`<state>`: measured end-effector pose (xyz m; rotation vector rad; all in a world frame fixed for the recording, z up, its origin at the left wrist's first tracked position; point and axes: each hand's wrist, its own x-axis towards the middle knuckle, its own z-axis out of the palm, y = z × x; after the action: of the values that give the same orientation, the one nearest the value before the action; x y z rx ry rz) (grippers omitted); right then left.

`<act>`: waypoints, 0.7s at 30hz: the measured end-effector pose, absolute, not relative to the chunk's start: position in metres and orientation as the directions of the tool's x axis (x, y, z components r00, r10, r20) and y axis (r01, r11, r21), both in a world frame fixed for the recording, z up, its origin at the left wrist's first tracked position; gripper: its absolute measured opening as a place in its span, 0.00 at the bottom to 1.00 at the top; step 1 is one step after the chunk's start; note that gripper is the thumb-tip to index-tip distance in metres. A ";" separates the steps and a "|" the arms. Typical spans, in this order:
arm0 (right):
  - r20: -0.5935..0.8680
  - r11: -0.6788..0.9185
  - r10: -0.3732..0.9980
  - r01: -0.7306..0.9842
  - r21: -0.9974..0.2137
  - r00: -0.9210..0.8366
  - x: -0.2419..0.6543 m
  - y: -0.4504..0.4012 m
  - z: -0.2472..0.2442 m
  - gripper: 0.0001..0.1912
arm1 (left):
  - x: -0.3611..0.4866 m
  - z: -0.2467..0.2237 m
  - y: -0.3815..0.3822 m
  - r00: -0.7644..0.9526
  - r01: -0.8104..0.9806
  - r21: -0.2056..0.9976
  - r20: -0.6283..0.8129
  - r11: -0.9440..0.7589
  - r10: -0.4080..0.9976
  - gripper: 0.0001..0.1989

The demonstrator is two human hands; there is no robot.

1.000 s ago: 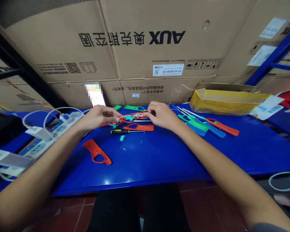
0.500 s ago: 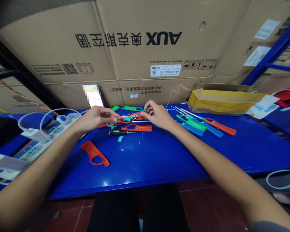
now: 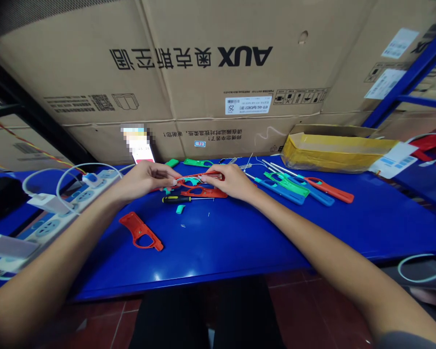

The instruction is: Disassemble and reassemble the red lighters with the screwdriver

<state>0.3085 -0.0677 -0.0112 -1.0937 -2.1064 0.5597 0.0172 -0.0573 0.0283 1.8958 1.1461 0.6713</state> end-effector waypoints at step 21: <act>0.205 0.410 0.879 0.465 -0.785 -0.430 0.310 -0.069 -0.009 0.10 | 0.019 0.027 -0.059 0.487 0.472 0.828 0.042 -0.303 0.873 0.13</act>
<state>0.3099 -0.0685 -0.0087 -1.1372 -2.0518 0.8686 0.0191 -0.0591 0.0272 1.9434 1.1121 0.6431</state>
